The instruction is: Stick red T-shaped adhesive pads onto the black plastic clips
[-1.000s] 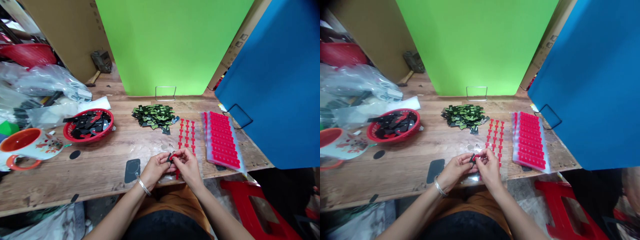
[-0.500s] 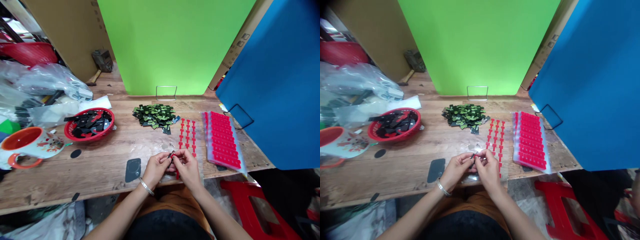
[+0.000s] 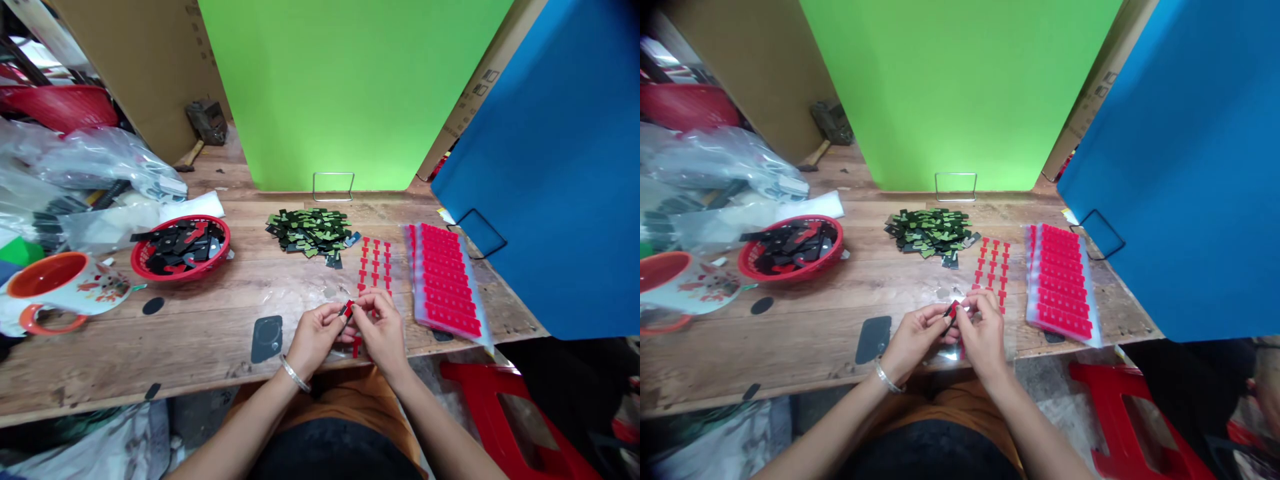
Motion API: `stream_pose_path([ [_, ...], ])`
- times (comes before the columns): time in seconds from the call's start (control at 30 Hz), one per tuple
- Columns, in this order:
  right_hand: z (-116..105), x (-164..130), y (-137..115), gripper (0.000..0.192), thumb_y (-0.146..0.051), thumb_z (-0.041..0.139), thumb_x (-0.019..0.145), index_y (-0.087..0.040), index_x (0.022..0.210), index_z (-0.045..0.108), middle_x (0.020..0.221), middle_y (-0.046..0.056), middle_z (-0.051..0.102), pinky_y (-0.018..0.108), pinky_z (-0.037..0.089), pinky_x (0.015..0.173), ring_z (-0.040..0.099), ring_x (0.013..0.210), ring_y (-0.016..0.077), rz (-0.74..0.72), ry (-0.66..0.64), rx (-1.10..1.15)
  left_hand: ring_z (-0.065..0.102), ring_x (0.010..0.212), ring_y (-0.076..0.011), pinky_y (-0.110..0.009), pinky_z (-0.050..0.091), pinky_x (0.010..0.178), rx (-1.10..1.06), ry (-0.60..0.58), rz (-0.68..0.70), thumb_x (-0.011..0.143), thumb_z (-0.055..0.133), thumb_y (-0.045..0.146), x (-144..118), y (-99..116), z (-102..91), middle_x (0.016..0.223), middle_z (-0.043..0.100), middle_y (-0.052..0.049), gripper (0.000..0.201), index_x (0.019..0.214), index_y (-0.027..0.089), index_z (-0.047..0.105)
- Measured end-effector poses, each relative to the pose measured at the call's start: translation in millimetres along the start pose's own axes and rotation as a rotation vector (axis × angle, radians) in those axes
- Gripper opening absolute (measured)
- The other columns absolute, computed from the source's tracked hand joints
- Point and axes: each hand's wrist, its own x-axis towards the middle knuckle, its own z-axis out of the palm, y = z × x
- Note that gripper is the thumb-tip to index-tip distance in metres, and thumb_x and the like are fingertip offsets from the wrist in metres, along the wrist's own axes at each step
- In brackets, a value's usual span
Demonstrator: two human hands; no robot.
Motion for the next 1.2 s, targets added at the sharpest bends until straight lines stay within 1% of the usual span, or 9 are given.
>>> stream_pose_path([
  [0.33, -1, 1, -1, 0.007, -0.015, 0.052, 0.075, -0.018, 0.070, 0.055, 0.074, 0.001, 0.054, 0.025, 0.040, 0.065, 0.052, 0.071, 0.0137, 0.030, -0.024, 0.018, 0.063, 0.060, -0.0137, -0.025, 0.052, 0.060, 0.027, -0.019, 0.014, 0.070, 0.066, 0.028, 0, -1, -0.3, 0.071, 0.068, -0.005, 0.036, 0.100, 0.009, 0.060],
  [0.53, -2, -2, 3, 0.008, -0.021, 0.056, 0.075, -0.018, 0.069, 0.053, 0.070, -0.001, 0.054, 0.024, 0.043, 0.060, 0.054, 0.064, 0.0128, 0.161, -0.073, 0.117, 0.063, 0.061, -0.0150, -0.025, 0.052, 0.059, 0.089, -0.045, 0.017, 0.072, 0.063, 0.029, -3, 1, 0.5, 0.071, 0.067, -0.007, 0.036, 0.101, 0.008, 0.061],
  [0.6, -3, -2, 4, 0.009, -0.024, 0.058, 0.075, -0.019, 0.074, 0.050, 0.071, -0.001, 0.055, 0.023, 0.044, 0.056, 0.055, 0.058, 0.0116, 0.223, -0.088, 0.207, 0.063, 0.061, -0.0145, -0.024, 0.051, 0.057, 0.110, -0.062, 0.015, 0.072, 0.063, 0.029, -4, 3, 1.0, 0.074, 0.067, -0.008, 0.035, 0.099, 0.008, 0.062],
  [0.73, -7, -1, 9, 0.033, -0.027, 0.065, 0.069, -0.021, 0.094, 0.044, 0.077, -0.003, 0.055, 0.022, 0.044, 0.049, 0.056, 0.052, 0.0101, 0.303, -0.073, 0.352, 0.061, 0.061, -0.0133, -0.023, 0.050, 0.056, 0.072, -0.088, -0.026, 0.071, 0.064, 0.029, -7, 5, 1.8, 0.079, 0.067, -0.009, 0.033, 0.097, 0.009, 0.064],
  [0.8, -10, -1, 11, 0.032, -0.029, 0.064, 0.071, -0.020, 0.096, 0.047, 0.075, -0.002, 0.056, 0.022, 0.045, 0.051, 0.057, 0.054, 0.0110, 0.315, -0.147, 0.341, 0.061, 0.060, -0.0127, -0.023, 0.049, 0.056, 0.047, -0.086, -0.043, 0.070, 0.065, 0.030, -7, 4, 2.3, 0.078, 0.067, -0.008, 0.032, 0.095, 0.010, 0.064],
  [0.93, -11, -5, 12, 0.017, -0.032, 0.058, 0.075, -0.015, 0.078, 0.058, 0.068, 0.001, 0.059, 0.023, 0.043, 0.053, 0.056, 0.056, 0.0121, 0.321, -0.276, 0.259, 0.059, 0.056, -0.0114, -0.021, 0.047, 0.055, 0.070, -0.102, -0.048, 0.069, 0.066, 0.031, -7, 0, 2.6, 0.066, 0.064, -0.005, 0.030, 0.091, 0.011, 0.065],
  [1.0, -10, -7, 12, 0.018, -0.033, 0.059, 0.075, -0.015, 0.073, 0.058, 0.064, 0.000, 0.058, 0.022, 0.042, 0.050, 0.053, 0.054, 0.0116, 0.336, -0.257, 0.255, 0.058, 0.056, -0.0112, -0.021, 0.046, 0.055, 0.101, -0.132, -0.034, 0.070, 0.065, 0.032, -8, 0, 2.0, 0.062, 0.063, -0.004, 0.030, 0.090, 0.010, 0.066],
  [1.1, -7, -8, 11, 0.020, -0.035, 0.061, 0.074, -0.015, 0.069, 0.058, 0.058, -0.001, 0.057, 0.021, 0.040, 0.049, 0.051, 0.050, 0.0107, 0.367, -0.239, 0.293, 0.059, 0.060, -0.0110, -0.021, 0.047, 0.058, 0.117, -0.188, 0.012, 0.072, 0.064, 0.032, -11, 0, 0.6, 0.070, 0.065, -0.005, 0.030, 0.093, 0.010, 0.065],
  [1.2, 0, -9, 14, 0.025, -0.038, 0.059, 0.074, -0.016, 0.064, 0.057, 0.051, -0.003, 0.053, 0.021, 0.037, 0.046, 0.046, 0.045, 0.0093, 0.399, -0.240, 0.331, 0.058, 0.055, -0.0096, -0.020, 0.046, 0.053, 0.122, -0.162, -0.004, 0.071, 0.064, 0.033, -11, -4, -2.9, 0.073, 0.065, -0.006, 0.029, 0.089, 0.010, 0.063],
])
